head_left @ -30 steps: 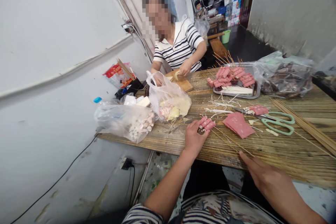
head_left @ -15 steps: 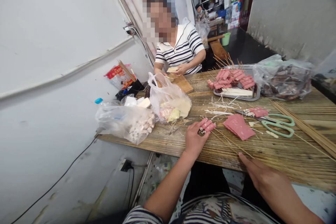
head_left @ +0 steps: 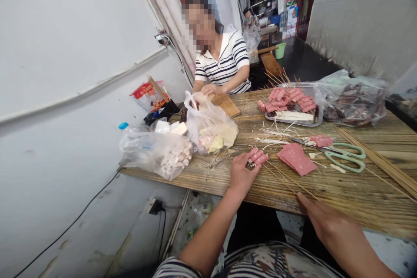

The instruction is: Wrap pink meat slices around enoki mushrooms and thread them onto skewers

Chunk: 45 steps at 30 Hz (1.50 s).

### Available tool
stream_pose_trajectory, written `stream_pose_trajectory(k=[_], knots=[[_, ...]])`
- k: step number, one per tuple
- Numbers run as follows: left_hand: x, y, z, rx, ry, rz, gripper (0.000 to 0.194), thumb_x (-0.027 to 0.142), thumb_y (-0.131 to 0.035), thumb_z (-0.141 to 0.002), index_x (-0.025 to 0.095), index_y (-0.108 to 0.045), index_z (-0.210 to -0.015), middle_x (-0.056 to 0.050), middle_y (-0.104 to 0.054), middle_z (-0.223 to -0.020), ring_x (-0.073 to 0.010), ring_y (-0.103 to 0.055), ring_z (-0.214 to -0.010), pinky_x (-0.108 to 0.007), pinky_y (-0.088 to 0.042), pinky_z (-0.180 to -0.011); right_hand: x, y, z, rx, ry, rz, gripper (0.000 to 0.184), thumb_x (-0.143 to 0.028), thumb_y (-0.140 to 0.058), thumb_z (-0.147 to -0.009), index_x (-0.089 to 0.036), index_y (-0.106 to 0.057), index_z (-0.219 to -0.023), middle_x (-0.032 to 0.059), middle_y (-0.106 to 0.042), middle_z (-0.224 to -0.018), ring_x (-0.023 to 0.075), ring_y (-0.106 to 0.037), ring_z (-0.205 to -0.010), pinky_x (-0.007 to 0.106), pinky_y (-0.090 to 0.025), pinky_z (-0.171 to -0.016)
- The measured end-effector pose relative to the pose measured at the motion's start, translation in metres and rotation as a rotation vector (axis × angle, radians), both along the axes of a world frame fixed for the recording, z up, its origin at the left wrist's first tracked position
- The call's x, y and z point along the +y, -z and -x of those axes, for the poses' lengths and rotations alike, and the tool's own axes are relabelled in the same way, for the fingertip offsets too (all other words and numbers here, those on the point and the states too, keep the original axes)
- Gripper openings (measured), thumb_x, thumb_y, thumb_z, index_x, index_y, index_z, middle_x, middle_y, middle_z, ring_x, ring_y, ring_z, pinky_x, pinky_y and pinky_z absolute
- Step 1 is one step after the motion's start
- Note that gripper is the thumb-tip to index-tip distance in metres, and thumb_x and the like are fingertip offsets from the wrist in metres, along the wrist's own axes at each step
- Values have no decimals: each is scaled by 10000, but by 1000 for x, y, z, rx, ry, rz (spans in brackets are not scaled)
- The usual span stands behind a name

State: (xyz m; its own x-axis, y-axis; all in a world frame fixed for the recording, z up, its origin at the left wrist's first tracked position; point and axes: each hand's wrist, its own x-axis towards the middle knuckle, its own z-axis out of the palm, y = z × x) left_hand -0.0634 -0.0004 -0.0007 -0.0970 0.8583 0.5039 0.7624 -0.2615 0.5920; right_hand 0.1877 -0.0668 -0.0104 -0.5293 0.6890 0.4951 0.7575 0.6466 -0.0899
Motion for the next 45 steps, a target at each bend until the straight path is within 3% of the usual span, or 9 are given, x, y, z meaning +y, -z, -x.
stream_pose_trajectory(k=[8, 15, 22, 28, 35, 45], knots=[[0, 0, 0, -3, -16, 8, 416, 176, -748, -722, 217, -661, -1127, -34, -717, -982, -190, -651, -898, -364, -522, -874, -1, 5, -6, -48, 2, -4, 399, -95, -373, -897, -111, -610, -1218, 113, -697, -1100, 186, -693, -894, 278, -581, -731], [0, 2, 0, 18, -13, 5, 408, 180, -745, -728, 209, -654, -1125, -35, -716, -1003, -188, -650, -910, -367, -516, -887, 1, 12, -5, -33, 20, 65, 430, -80, -381, -874, -134, -617, -1229, 98, -711, -1018, 189, -697, -828, 272, -577, -655], [0, 2, 0, 39, -13, -18, 406, 199, -741, -740, 218, -653, -1135, -35, -717, -978, -189, -655, -887, -363, -522, -870, 3, 6, 0, -30, 13, 34, 458, -37, -386, -821, -117, -643, -1191, 118, -708, -1044, 194, -701, -804, 272, -581, -640], [1, 2, 1, 39, -15, -26, 411, 193, -751, -726, 214, -661, -1127, -38, -723, -975, -189, -662, -882, -361, -530, -866, 5, 4, 4, -34, -8, 93, 484, 0, -353, -809, -82, -614, -1208, 80, -709, -893, 157, -679, -674, 254, -567, -590], [1, 4, 2, 35, 26, -22, 450, 178, -740, -757, 245, -639, -1190, -39, -718, -1087, -185, -660, -953, -377, -524, -918, 7, 2, 9, -5, -5, 113, 475, -15, -352, -818, -111, -621, -1198, 75, -703, -870, 153, -674, -686, 246, -556, -604], [0, 8, 4, 114, -10, -32, 363, 217, -739, -780, 305, -688, -1129, -43, -710, -1125, -213, -664, -1006, -411, -543, -923, 11, 5, 14, -58, 16, 82, 437, -22, -343, -858, -97, -586, -1214, 71, -689, -848, 143, -656, -645, 257, -552, -627]])
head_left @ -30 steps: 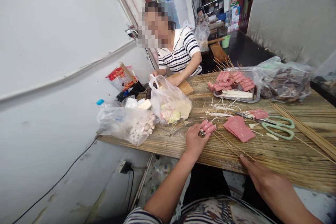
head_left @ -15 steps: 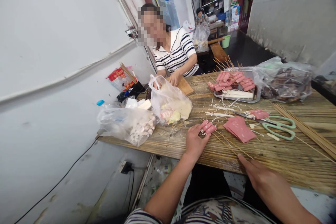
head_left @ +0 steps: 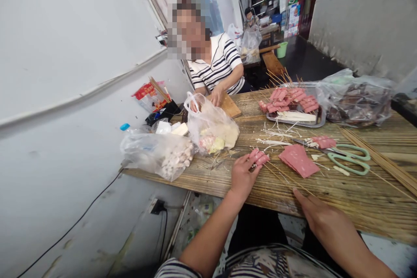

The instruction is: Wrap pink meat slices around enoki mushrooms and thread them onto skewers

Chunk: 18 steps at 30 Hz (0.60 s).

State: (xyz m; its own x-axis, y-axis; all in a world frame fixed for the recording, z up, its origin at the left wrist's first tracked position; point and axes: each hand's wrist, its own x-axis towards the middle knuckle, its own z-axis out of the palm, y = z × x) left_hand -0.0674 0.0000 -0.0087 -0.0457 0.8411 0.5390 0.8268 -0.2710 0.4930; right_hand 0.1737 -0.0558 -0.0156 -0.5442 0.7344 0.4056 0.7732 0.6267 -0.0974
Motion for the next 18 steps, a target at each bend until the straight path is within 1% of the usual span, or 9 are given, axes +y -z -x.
stream_pose_trajectory(k=[4, 9, 15, 18], knots=[[1, -1, 1, -11, 9, -1, 335, 229, -754, -767, 289, -706, -1093, -49, -718, -1097, -208, -677, -968, -395, -554, -901, 2, -3, 2, -19, 11, -4, 425, -26, -348, -861, -117, -596, -1194, 59, -681, -805, 144, -649, -617, 241, -534, -578], [3, -1, 2, -8, 3, -9, 253, 240, -753, -767, 268, -732, -1018, -47, -725, -1052, -191, -682, -916, -355, -564, -865, 5, -4, 6, -24, 1, -2, 449, -1, -375, -822, -108, -591, -1201, 71, -687, -848, 156, -661, -669, 253, -550, -597], [4, 3, 3, -8, -7, -31, 291, 245, -747, -772, 267, -724, -1062, -43, -722, -996, -183, -680, -884, -331, -565, -842, 9, -3, 8, -30, -5, 57, 505, 43, -373, -781, -92, -594, -1215, 71, -694, -866, 155, -665, -665, 250, -549, -606], [4, 4, 2, -5, -8, -45, 300, 251, -751, -770, 261, -724, -1069, -44, -721, -982, -182, -676, -873, -328, -562, -836, 12, -4, 8, -35, 22, 74, 500, 57, -404, -753, -105, -625, -1171, 81, -708, -923, 163, -673, -680, 250, -543, -613]])
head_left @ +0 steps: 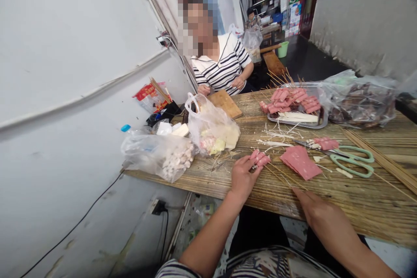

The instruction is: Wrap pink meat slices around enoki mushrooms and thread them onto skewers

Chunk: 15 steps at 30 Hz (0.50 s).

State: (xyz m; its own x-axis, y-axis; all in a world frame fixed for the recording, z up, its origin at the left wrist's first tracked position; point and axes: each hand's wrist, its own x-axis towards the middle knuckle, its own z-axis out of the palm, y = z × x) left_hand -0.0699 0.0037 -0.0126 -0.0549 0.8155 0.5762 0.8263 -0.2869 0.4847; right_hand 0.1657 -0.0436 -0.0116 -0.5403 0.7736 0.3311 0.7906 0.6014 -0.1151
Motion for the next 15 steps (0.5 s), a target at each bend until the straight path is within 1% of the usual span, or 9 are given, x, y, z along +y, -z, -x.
stream_pose_trajectory(k=[4, 6, 9, 12, 15], knots=[[-1, -2, -1, 0, 6, 7, 295, 236, -745, -777, 267, -724, -1070, -42, -720, -991, -179, -672, -872, -325, -557, -832, 4, -9, 3, -74, 40, 33, 480, 82, -420, -733, -124, -658, -1095, 85, -718, -938, 182, -687, -707, 254, -538, -593], [-2, -4, -2, -4, 18, 16, 310, 227, -743, -778, 273, -717, -1083, -38, -720, -1004, -177, -670, -877, -325, -554, -839, 6, -15, 6, -118, 52, 74, 484, 90, -409, -739, -117, -662, -1096, 98, -719, -956, 185, -692, -709, 257, -543, -599], [-2, -7, -2, -17, 37, 33, 311, 219, -737, -783, 271, -714, -1088, -37, -723, -1016, -177, -668, -876, -326, -551, -840, 7, -21, 9, -152, 60, 156, 489, 85, -399, -757, -107, -654, -1128, 120, -712, -1003, 188, -698, -716, 271, -558, -651], [-3, -8, -3, -21, 51, 34, 323, 209, -731, -788, 267, -706, -1105, -41, -723, -1036, -181, -668, -887, -330, -550, -838, 9, -18, 11, -143, 56, 201, 476, 70, -402, -773, -108, -646, -1141, 141, -699, -1046, 197, -702, -759, 288, -561, -718], [-3, -8, -3, -11, 53, 22, 351, 205, -730, -789, 270, -693, -1132, -45, -722, -1052, -184, -667, -911, -336, -548, -854, 11, -12, 11, -116, 36, 187, 471, 55, -405, -781, -118, -631, -1157, 142, -692, -1074, 199, -699, -778, 305, -556, -758]])
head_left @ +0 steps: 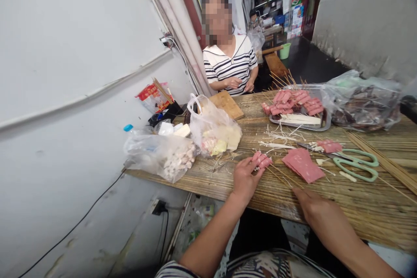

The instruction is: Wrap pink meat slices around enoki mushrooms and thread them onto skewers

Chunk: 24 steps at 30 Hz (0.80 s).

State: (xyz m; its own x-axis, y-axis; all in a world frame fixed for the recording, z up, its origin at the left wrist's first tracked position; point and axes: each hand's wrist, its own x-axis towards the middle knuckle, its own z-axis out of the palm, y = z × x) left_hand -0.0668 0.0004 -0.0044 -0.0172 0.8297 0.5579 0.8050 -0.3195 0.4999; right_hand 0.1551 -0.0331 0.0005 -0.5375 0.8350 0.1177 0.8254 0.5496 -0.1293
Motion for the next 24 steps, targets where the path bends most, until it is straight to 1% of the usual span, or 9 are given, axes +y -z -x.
stream_pose_trajectory(k=[3, 6, 10, 14, 19, 24], knots=[[0, 0, 0, 11, 3, -14, 350, 201, -728, -790, 264, -692, -1132, -51, -722, -1052, -187, -666, -917, -335, -550, -849, 2, 4, -1, 17, -7, -19, 477, 42, -397, -788, -130, -617, -1175, 128, -697, -1065, 185, -691, -745, 298, -551, -751], [1, -1, -1, 12, -2, -6, 327, 201, -726, -791, 257, -700, -1111, -53, -724, -1037, -186, -665, -901, -328, -553, -827, 5, 3, 0, 16, -9, 5, 477, 38, -384, -787, -140, -622, -1160, 120, -701, -1047, 176, -684, -720, 276, -543, -701], [1, -1, -1, 4, -15, 18, 303, 200, -733, -783, 254, -710, -1081, -45, -726, -1018, -186, -665, -888, -334, -550, -822, 9, -4, 4, -9, 12, 93, 464, 40, -373, -789, -150, -637, -1119, 111, -705, -1009, 181, -683, -706, 267, -526, -650], [1, -1, 0, -1, -9, -8, 322, 193, -739, -777, 256, -704, -1091, -46, -725, -1039, -186, -667, -903, -340, -549, -830, 11, -13, 9, -32, 36, 149, 444, 38, -376, -794, -129, -637, -1112, 127, -697, -1017, 202, -687, -745, 289, -522, -676], [2, 3, 0, 8, -11, -30, 303, 207, -743, -776, 246, -709, -1075, -56, -728, -1013, -197, -670, -911, -351, -554, -827, 12, -18, 12, 9, 16, 137, 423, 39, -389, -794, -115, -629, -1106, 116, -696, -994, 211, -687, -816, 299, -519, -700], [2, 3, 0, -6, -19, -45, 308, 198, -748, -768, 242, -711, -1071, -60, -728, -1015, -198, -672, -898, -353, -559, -815, 17, -10, 12, 53, -31, 51, 409, 58, -405, -769, -118, -634, -1058, 77, -696, -883, 189, -678, -763, 271, -502, -661]])
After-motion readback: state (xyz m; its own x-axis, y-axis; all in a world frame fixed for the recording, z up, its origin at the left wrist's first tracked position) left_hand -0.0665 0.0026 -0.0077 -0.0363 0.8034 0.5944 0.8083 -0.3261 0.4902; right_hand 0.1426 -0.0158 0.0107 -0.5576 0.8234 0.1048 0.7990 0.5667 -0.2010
